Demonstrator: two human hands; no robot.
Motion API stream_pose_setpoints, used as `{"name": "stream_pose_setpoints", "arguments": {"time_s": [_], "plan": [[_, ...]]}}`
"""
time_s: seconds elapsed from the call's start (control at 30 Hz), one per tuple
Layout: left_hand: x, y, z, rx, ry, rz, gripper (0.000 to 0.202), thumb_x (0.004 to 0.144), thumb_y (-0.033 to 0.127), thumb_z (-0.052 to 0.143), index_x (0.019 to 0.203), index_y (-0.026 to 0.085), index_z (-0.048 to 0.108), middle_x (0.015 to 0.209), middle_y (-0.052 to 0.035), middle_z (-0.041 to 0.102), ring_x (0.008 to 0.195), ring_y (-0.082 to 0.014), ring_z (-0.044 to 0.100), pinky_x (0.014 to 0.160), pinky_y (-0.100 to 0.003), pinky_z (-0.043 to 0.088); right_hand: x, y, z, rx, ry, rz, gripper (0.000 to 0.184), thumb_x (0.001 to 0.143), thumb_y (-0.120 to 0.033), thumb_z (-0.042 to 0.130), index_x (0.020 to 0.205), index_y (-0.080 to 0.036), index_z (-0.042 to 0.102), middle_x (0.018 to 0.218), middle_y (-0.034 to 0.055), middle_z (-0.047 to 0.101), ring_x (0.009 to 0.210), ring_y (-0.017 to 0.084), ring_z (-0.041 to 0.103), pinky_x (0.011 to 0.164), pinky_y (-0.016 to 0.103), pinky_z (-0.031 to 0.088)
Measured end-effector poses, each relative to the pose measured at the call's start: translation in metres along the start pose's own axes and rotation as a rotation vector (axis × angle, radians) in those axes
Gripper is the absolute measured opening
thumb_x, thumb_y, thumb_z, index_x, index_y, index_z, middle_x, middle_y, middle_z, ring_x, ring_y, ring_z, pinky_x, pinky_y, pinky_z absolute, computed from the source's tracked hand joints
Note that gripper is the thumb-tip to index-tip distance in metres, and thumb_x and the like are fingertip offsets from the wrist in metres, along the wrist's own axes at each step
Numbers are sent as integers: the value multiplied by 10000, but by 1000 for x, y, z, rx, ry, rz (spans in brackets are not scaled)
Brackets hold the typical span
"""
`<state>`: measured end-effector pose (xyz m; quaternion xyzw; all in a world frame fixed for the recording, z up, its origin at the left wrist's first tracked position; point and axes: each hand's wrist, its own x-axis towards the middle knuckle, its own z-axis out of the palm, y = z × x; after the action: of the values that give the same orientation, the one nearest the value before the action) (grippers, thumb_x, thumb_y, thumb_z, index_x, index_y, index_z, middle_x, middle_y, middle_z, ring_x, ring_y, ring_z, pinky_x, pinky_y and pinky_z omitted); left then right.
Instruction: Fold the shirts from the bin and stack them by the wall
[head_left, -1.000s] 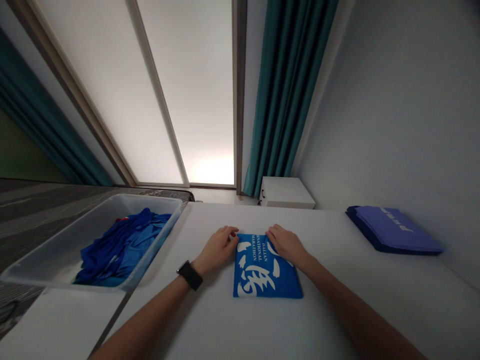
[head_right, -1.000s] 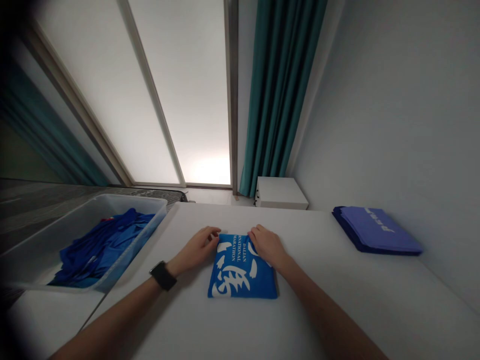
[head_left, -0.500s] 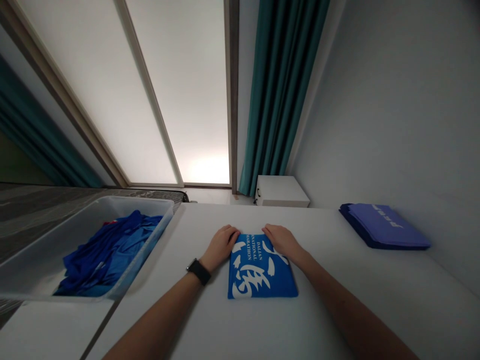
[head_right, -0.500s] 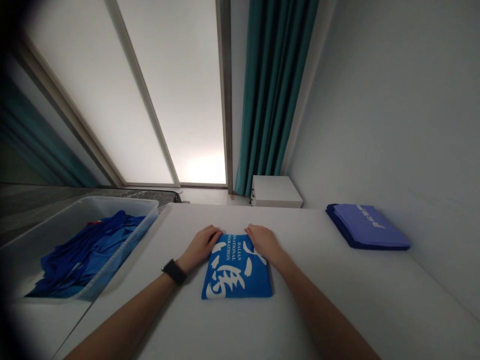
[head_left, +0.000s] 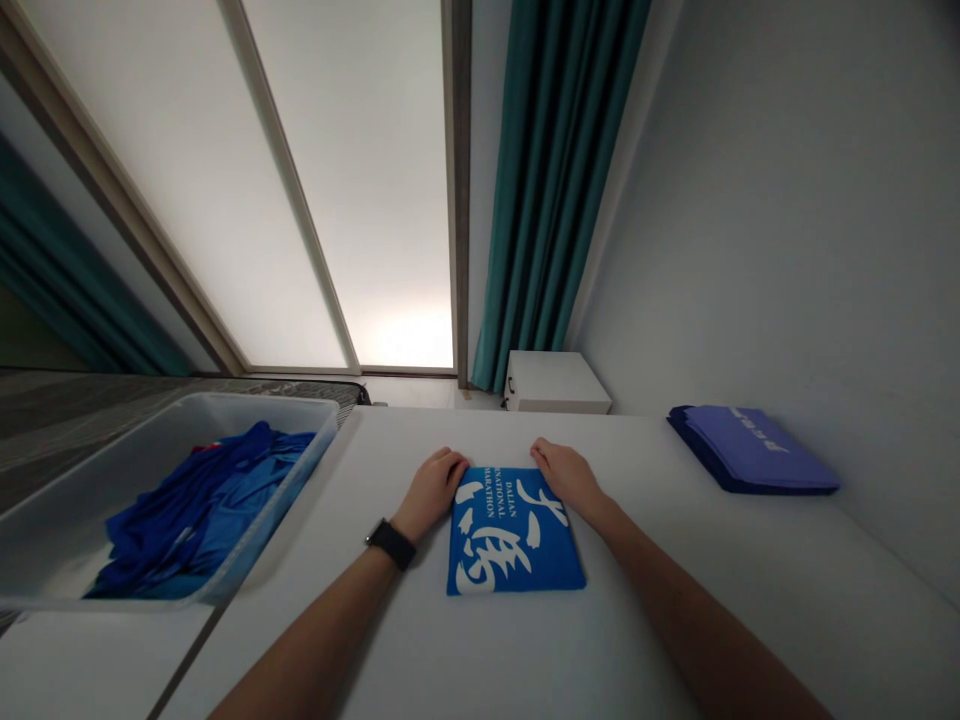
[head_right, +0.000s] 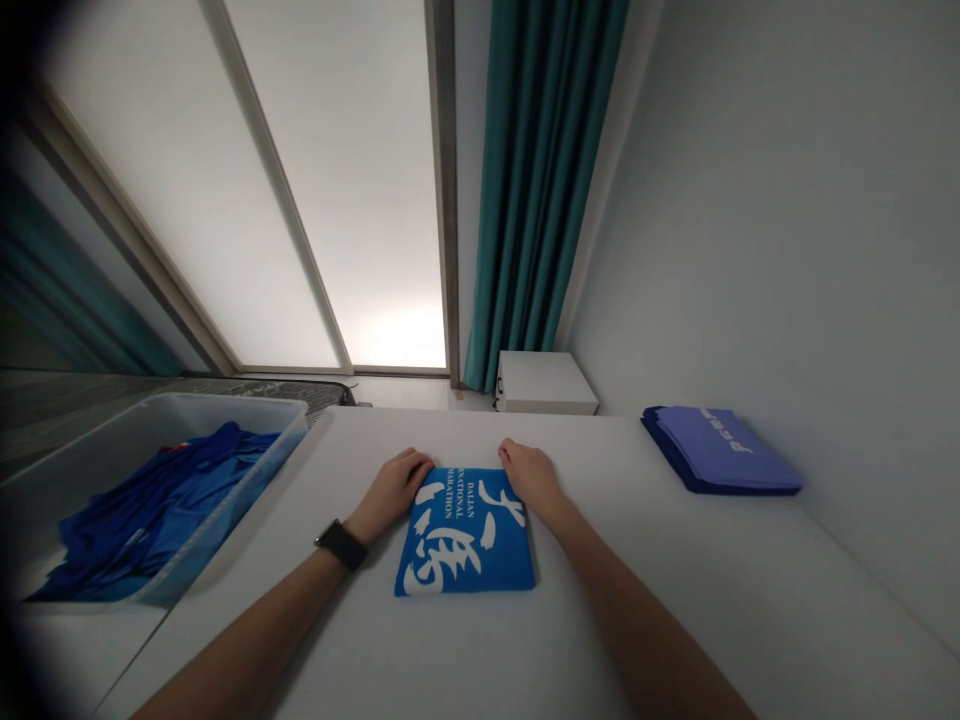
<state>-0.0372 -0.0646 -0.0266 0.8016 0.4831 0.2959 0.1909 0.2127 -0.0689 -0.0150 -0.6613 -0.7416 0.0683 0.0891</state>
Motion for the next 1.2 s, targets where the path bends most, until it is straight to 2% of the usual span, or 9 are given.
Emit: {"name": "stream_pose_setpoints", "arguments": {"time_s": [0.2,0.33,0.5,0.63,0.73,1.0,1.2], "plan": [[-3,0,-5,-45,33,-25,258,939,292,433,855,189,655,884,-72,675,825,-208,630,773,-328,488,-1,6,-4,84,99,-33,232,989,-226,381,1009,-209,612,1019,46,700,930,176,618,777,266,382],[-4,2,-5,-52,44,-39,249,931,289,438,869,189,658,905,-73,691,848,-212,637,795,-337,490,-12,-15,-14,72,191,-123,261,974,-225,379,1060,-184,622,1086,87,667,1029,212,570,910,335,372],[-4,5,-7,-71,50,-59,279,938,307,433,863,181,671,888,-72,693,830,-206,639,767,-328,490,-37,-55,-9,64,56,-297,409,1003,-378,338,1312,-197,534,1304,125,577,1213,253,488,1034,412,342],[-5,6,-7,-66,46,-51,283,931,312,445,834,178,674,841,-65,681,789,-197,631,734,-312,479,-48,-68,3,31,26,-337,496,1010,-429,295,1417,-191,448,1422,147,495,1322,278,408,1108,470,271],[-5,5,-6,-55,45,-46,270,924,296,448,834,175,673,837,-65,675,786,-197,628,731,-308,473,-49,-69,7,18,35,-337,513,1009,-431,294,1438,-184,427,1452,140,471,1350,281,382,1137,484,228],[-5,5,-5,-38,46,-43,257,919,280,447,825,179,664,840,-68,670,790,-196,626,724,-301,474,-44,-63,7,84,36,-352,494,1016,-395,283,1433,-178,432,1482,131,443,1386,246,354,1162,482,222],[-7,3,-6,-46,43,-32,252,920,290,452,826,186,661,857,-66,670,799,-198,621,734,-311,479,-51,-43,-17,189,28,-353,451,981,-359,408,1401,-204,464,1499,119,412,1401,254,328,1162,489,242]]}}
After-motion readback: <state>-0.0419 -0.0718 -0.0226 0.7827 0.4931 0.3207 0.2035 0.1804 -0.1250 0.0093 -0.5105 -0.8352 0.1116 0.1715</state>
